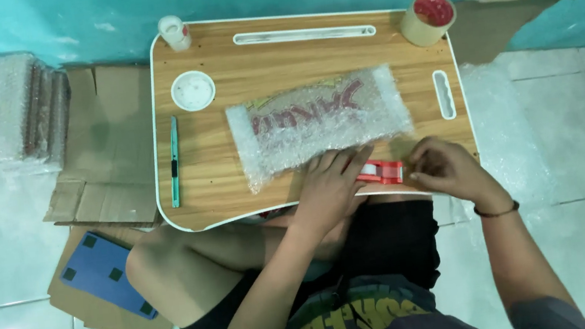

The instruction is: A person wraps a pack of instant noodles in bubble wrap and secures it with adhesive tape on a small portable desk.

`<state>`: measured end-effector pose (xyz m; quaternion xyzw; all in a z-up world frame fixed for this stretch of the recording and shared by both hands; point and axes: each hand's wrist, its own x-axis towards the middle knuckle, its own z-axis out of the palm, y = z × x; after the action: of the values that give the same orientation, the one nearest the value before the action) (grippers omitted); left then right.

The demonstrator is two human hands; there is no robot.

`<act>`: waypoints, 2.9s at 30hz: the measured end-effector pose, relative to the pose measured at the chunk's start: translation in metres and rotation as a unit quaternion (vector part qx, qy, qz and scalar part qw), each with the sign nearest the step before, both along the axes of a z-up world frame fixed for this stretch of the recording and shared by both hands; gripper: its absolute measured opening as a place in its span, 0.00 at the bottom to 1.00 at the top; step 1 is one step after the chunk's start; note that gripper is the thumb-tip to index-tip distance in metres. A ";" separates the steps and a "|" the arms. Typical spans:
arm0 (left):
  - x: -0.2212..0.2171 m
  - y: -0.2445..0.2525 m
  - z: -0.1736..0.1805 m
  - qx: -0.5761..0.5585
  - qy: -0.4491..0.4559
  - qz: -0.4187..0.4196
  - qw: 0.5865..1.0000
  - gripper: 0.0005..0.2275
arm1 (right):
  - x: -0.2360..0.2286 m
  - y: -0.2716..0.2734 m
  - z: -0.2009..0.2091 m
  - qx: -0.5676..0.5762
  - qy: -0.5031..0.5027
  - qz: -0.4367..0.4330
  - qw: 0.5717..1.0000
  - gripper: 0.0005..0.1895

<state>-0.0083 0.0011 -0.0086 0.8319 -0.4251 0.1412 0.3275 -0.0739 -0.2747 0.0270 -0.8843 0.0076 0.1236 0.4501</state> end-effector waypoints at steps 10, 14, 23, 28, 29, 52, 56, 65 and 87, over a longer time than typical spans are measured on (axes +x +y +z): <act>-0.014 -0.003 -0.002 -0.071 -0.058 0.063 0.994 0.23 | -0.037 0.027 -0.047 0.020 -0.314 -0.126 0.941 0.45; 0.011 0.036 -0.007 -0.103 -0.070 0.134 0.983 0.16 | -0.026 -0.005 -0.028 -0.067 -0.387 -0.201 0.897 0.44; 0.082 0.067 0.055 0.264 0.202 0.120 0.936 0.40 | 0.015 0.005 0.004 -0.146 -0.290 -0.294 0.899 0.46; 0.108 0.063 0.039 0.266 0.139 0.119 0.946 0.42 | 0.007 0.027 0.019 -0.208 -0.417 -0.274 0.841 0.35; 0.115 0.061 0.025 0.229 0.081 0.137 0.961 0.43 | 0.005 0.042 0.033 -0.184 -0.439 -0.271 0.837 0.24; 0.091 0.069 0.037 0.106 0.067 0.073 0.989 0.26 | 0.054 0.161 -0.015 0.346 -0.073 -0.259 0.899 0.07; 0.101 0.066 0.038 0.213 0.070 0.049 0.973 0.38 | 0.057 0.168 0.001 0.364 -0.043 -0.281 0.887 0.06; 0.095 0.058 0.026 0.076 0.002 0.037 0.996 0.18 | 0.067 0.170 -0.008 0.342 -0.022 -0.306 0.888 0.07; 0.111 0.045 0.014 0.134 -0.087 0.014 0.987 0.21 | 0.045 0.157 0.005 0.349 -0.052 -0.307 0.884 0.04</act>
<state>0.1028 0.0461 0.0053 0.8589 -0.4549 0.1594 0.1730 -0.0286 -0.1179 0.0317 -0.6286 0.2119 -0.0728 0.7447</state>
